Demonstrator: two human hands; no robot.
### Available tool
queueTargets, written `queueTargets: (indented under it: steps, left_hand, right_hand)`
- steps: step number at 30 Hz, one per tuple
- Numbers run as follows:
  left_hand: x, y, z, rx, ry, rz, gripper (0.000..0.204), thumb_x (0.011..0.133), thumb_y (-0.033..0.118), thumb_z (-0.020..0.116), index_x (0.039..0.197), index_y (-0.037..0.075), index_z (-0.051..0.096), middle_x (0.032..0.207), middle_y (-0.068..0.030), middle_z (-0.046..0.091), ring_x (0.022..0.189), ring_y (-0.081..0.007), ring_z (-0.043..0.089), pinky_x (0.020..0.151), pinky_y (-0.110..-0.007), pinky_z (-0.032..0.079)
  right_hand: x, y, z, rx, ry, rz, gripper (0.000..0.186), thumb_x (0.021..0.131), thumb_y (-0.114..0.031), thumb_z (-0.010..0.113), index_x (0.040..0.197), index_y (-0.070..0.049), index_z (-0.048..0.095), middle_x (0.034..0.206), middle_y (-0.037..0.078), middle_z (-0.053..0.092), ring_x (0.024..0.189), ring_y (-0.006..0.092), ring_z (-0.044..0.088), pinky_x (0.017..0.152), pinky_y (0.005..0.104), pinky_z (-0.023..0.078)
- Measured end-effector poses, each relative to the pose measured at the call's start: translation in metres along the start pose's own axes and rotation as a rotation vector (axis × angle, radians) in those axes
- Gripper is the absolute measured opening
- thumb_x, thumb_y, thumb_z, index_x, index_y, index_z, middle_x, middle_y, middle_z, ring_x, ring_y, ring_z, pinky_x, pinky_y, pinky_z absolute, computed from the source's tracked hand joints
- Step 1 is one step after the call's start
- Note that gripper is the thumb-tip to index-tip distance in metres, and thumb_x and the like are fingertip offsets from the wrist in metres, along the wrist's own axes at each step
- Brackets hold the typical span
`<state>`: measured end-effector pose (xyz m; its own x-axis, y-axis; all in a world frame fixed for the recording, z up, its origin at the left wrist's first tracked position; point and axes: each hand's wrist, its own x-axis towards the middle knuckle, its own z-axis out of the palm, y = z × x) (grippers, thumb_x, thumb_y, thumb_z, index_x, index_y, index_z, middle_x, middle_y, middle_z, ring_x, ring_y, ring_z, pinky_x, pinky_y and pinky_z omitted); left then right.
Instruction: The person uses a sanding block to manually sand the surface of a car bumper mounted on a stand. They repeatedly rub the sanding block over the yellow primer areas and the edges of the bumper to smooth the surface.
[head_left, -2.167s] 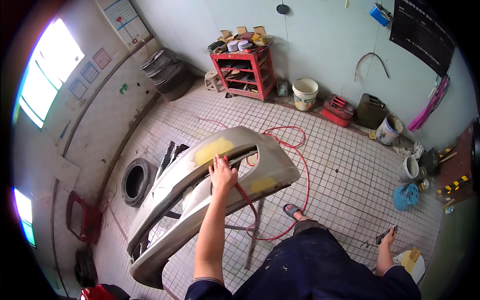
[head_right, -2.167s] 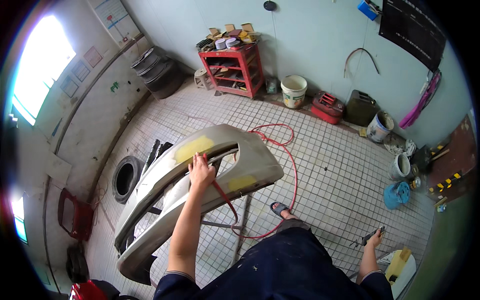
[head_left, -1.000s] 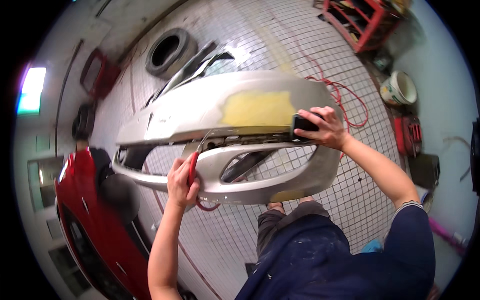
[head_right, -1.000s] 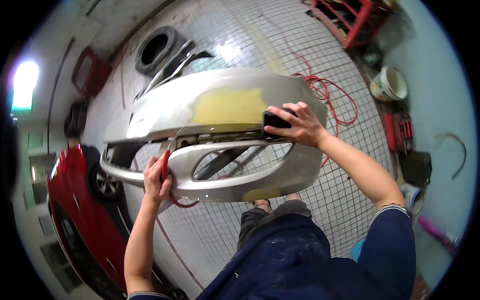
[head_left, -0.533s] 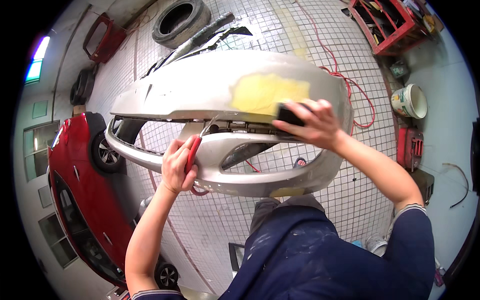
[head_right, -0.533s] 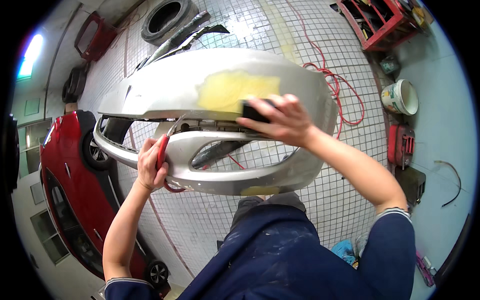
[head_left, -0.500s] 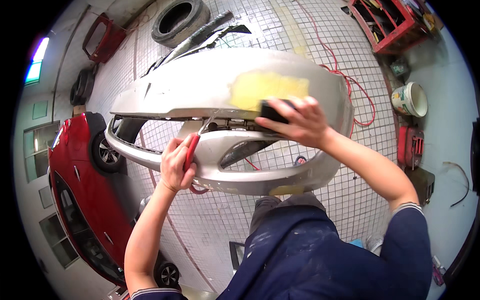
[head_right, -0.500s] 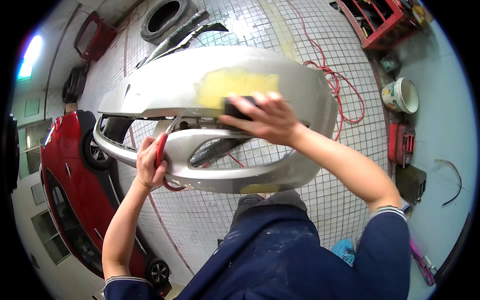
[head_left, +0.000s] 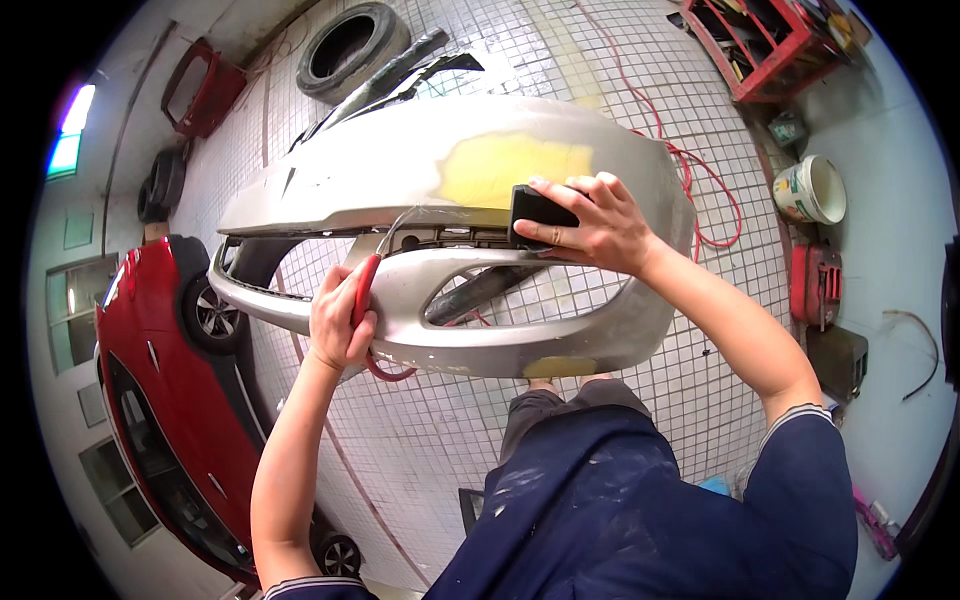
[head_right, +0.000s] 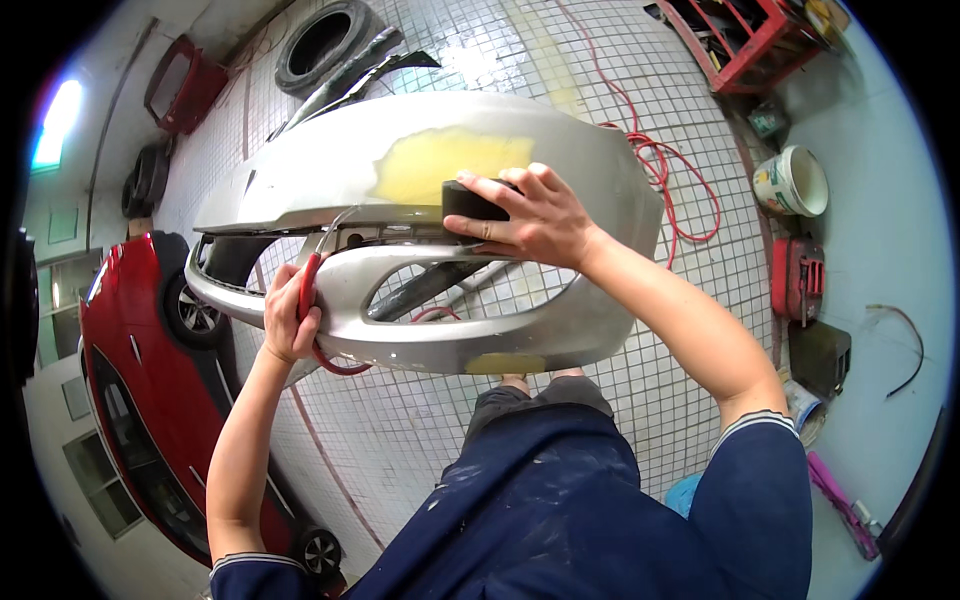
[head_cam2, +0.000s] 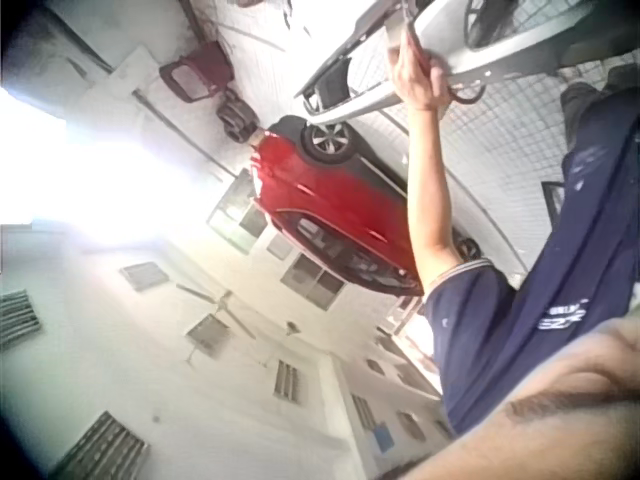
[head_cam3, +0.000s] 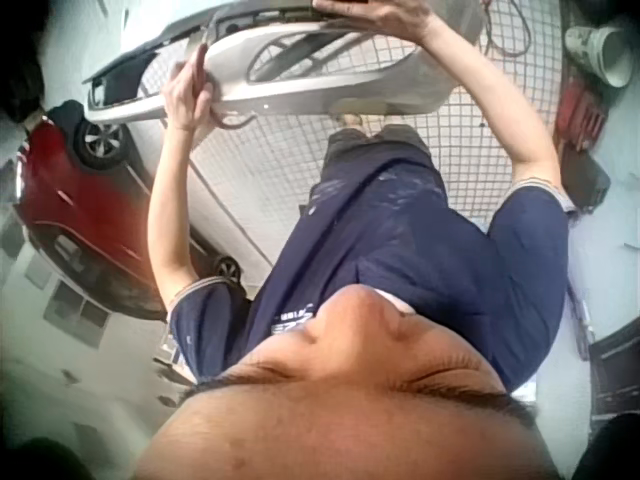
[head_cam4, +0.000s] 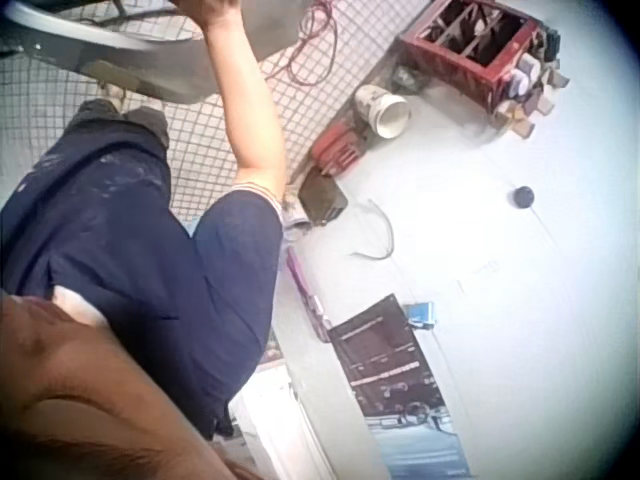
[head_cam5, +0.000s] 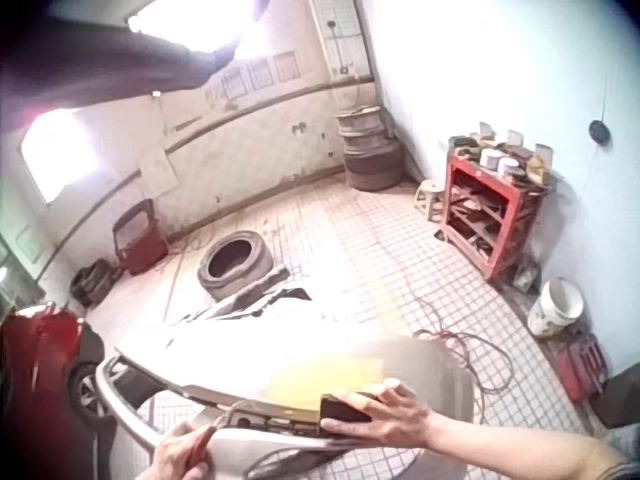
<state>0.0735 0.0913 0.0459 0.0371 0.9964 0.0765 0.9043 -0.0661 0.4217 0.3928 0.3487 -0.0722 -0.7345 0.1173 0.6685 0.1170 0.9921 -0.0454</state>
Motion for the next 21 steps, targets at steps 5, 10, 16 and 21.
queueTargets:
  steps: [5,10,16,21]
  left_hand:
    - [-0.003,0.006,0.005,-0.001,0.028,-0.02,0.076,0.074,0.025,0.06,0.142,-0.009,0.058,0.091,-0.0179,0.066,0.093,-0.0386,0.061,0.088,-0.046,0.053]
    - [-0.012,-0.001,0.011,0.009,0.072,0.058,0.073,0.077,0.024,0.06,0.142,-0.009,0.057,0.113,-0.0234,0.068,0.108,-0.0439,0.062,0.099,-0.049,0.052]
    - [-0.013,0.003,0.01,0.119,0.147,0.225,0.055,0.082,0.013,0.064,0.134,-0.007,0.062,0.126,-0.0243,0.067,0.118,-0.0459,0.06,0.107,-0.051,0.047]
    - [-0.047,0.07,0.055,0.102,0.301,0.225,0.044,0.088,0.001,0.064,0.132,-0.003,0.065,0.118,-0.0187,0.069,0.11,-0.0405,0.064,0.102,-0.049,0.049]
  right_hand:
    - [-0.1,0.043,-0.065,0.01,-0.192,0.176,0.06,0.082,-0.042,0.082,0.141,-0.036,0.07,0.154,0.007,0.055,0.12,0.0249,0.057,0.101,0.0412,0.042]
    - [-0.212,0.021,-0.132,0.115,0.033,0.958,0.055,0.091,-0.048,0.074,0.139,-0.021,0.068,0.136,0.009,0.063,0.111,0.0241,0.063,0.094,0.0397,0.049]
    - [-0.24,-0.078,-0.157,1.342,1.04,1.668,0.064,0.104,-0.062,0.06,0.139,-0.009,0.062,0.115,0.007,0.072,0.098,0.0213,0.07,0.084,0.0367,0.058]
    - [-0.217,-0.149,-0.157,1.867,0.995,1.467,0.063,0.1,-0.051,0.066,0.143,-0.005,0.056,0.117,0.015,0.073,0.104,0.0286,0.073,0.089,0.0422,0.061]
